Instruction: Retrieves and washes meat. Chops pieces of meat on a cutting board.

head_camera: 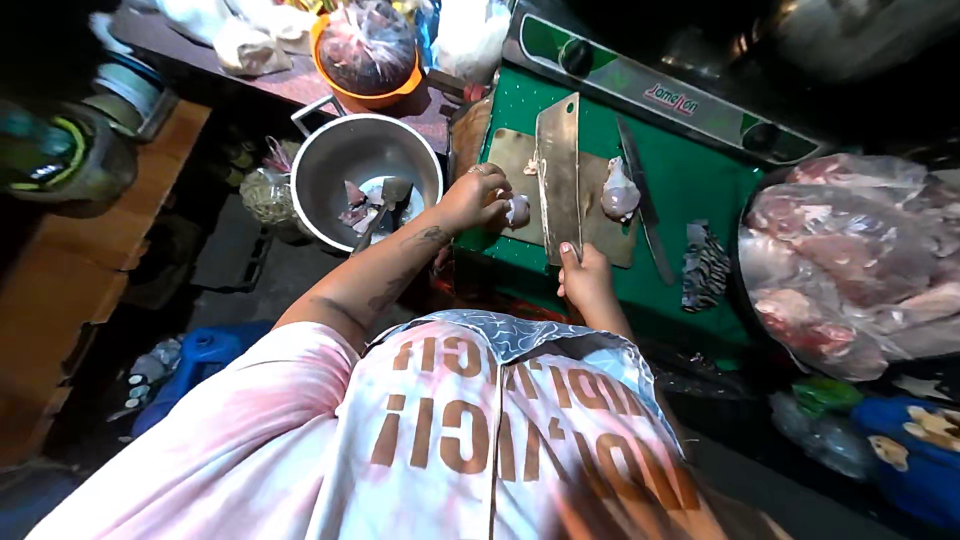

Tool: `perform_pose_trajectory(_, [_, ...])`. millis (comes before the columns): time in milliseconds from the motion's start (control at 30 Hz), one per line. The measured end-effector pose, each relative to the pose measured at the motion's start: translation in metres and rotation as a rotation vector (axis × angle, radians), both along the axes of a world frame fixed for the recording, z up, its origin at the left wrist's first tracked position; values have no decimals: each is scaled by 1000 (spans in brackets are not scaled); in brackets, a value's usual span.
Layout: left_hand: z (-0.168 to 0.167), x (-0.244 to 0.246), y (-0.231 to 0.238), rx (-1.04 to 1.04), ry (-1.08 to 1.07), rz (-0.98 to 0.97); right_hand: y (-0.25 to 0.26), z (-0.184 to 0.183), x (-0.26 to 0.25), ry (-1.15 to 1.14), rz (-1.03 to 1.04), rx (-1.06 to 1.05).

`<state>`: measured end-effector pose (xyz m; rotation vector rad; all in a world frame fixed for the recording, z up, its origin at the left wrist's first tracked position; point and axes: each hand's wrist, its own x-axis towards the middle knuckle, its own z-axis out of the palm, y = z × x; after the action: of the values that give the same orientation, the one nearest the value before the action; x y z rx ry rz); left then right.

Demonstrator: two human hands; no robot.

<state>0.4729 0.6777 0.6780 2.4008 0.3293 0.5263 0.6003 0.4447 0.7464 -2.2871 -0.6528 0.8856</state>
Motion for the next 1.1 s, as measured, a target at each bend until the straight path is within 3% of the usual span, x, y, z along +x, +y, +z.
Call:
perform_pose_trajectory(100, [-9, 3, -6, -39, 13, -35, 11, -5, -8, -44, 57, -28])
perform_pose_trajectory(233, [7, 12, 1, -126, 107, -77, 13, -6, -9, -76, 71, -23])
perform_pose_trajectory(400, [8, 21, 10, -27, 235, -223, 7, -6, -6, -73, 28, -22])
perform_pose_trajectory(567, [-13, 10, 5, 55, -39, -113, 2, -10, -8, -81, 10, 3])
perform_pose_trajectory(733, [-34, -4, -8, 140, -154, -86, 17, -4, -17, -142, 100, 17])
perform_pose_trajectory(1100, [-40, 1, -22, 182, -131, 18, 69, -1, -30, -309, 184, -158])
